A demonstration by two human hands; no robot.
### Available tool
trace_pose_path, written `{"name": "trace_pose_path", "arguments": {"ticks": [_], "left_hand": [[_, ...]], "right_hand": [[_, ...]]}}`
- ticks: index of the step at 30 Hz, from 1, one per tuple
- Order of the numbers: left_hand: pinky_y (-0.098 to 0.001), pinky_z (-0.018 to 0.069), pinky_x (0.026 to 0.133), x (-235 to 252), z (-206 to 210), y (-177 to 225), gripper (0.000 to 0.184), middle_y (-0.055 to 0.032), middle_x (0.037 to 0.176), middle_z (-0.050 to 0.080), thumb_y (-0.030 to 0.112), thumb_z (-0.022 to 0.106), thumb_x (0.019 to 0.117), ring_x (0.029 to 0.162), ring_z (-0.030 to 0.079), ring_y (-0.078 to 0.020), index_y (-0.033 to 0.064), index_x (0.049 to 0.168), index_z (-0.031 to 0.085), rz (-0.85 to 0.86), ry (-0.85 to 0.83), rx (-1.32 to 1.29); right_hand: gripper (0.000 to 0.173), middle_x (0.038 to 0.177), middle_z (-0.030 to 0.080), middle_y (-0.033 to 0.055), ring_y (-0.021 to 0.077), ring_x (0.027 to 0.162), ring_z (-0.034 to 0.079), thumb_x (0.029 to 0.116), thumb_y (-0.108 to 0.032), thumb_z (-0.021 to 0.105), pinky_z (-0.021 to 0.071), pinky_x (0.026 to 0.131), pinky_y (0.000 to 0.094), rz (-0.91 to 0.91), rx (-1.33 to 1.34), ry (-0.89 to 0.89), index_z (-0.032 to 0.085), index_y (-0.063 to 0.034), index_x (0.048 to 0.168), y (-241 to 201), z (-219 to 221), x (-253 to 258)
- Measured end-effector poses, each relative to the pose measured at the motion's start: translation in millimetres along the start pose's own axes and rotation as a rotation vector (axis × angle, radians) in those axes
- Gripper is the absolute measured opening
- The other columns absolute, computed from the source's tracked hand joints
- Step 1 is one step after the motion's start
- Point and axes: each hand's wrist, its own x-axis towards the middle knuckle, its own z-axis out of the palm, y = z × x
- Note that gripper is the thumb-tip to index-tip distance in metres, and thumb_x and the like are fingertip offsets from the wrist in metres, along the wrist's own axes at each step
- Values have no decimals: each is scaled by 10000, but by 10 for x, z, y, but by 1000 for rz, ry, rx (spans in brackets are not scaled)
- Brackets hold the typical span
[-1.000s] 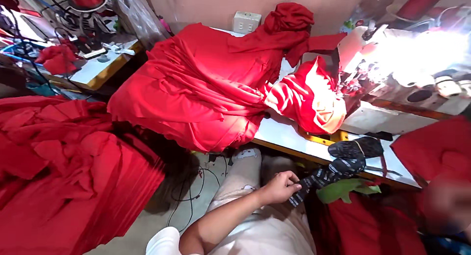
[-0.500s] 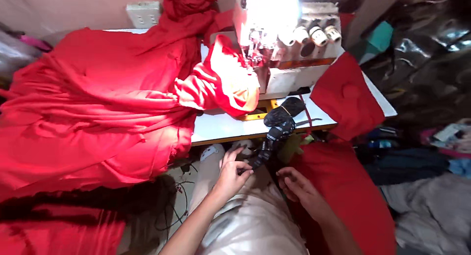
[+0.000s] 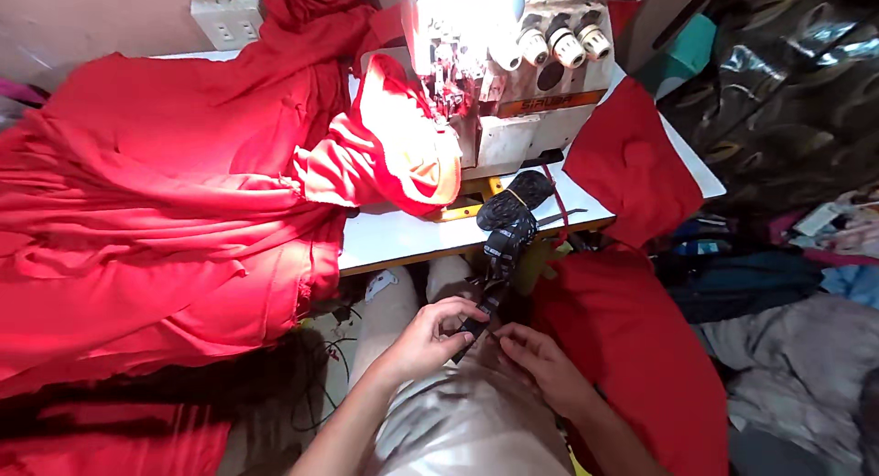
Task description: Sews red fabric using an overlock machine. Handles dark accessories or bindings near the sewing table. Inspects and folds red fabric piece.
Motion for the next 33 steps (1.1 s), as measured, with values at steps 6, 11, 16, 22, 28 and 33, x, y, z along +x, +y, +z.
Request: {"name": "trace_pose_path", "arguments": {"ticks": [6, 11, 16, 22, 28, 33], "left_hand": [[-200, 567, 824, 2, 64, 1, 372, -154, 1300, 623, -47, 658, 876, 1044, 661, -85, -38, 1247, 668, 45, 83, 68], [-217, 586, 808, 8, 66, 0, 410, -141, 1306, 621, -64, 678, 854, 1030, 673, -89, -38, 1262, 654, 15, 83, 35], [-209, 585, 789, 6, 48, 17, 427, -118, 1297, 624, -65, 678, 849, 972, 674, -67, -33, 1274, 646, -8, 89, -5], [-195, 582, 762, 17, 42, 30, 432, -122, 1303, 613, -66, 683, 836, 927, 672, -54, -35, 1265, 645, -8, 90, -6], [-195, 578, 746, 29, 24, 33, 427, -114, 1302, 617, -60, 680, 837, 904, 667, -47, -25, 1261, 654, -10, 79, 5], [-205, 580, 764, 24, 10, 24, 427, -117, 1299, 620, -58, 687, 832, 953, 669, -61, -24, 1257, 655, -1, 64, 13]], "right_hand": [[155, 776, 618, -106, -67, 537, 467, 1029, -142, 519, 380, 484, 100, 25, -49, 26, 658, -82, 1061, -94, 39, 53], [161, 751, 613, -107, -71, 518, 443, 1036, -148, 507, 352, 467, 98, 15, -60, -6, 655, -95, 1004, -138, 35, 134], [168, 760, 621, -105, -70, 521, 445, 1039, -158, 509, 353, 469, 96, 28, -65, -31, 662, -101, 1000, -164, 20, 173], [171, 756, 622, -107, -72, 521, 447, 1039, -147, 500, 355, 473, 96, 32, -54, -32, 657, -99, 993, -173, 32, 186], [174, 758, 619, -108, -73, 509, 431, 1039, -153, 495, 352, 467, 99, 26, -53, -43, 652, -106, 983, -171, 35, 214], [147, 730, 602, -119, -70, 518, 434, 1022, -153, 524, 350, 475, 104, 18, -53, -40, 654, -120, 962, -170, 33, 215]]}}
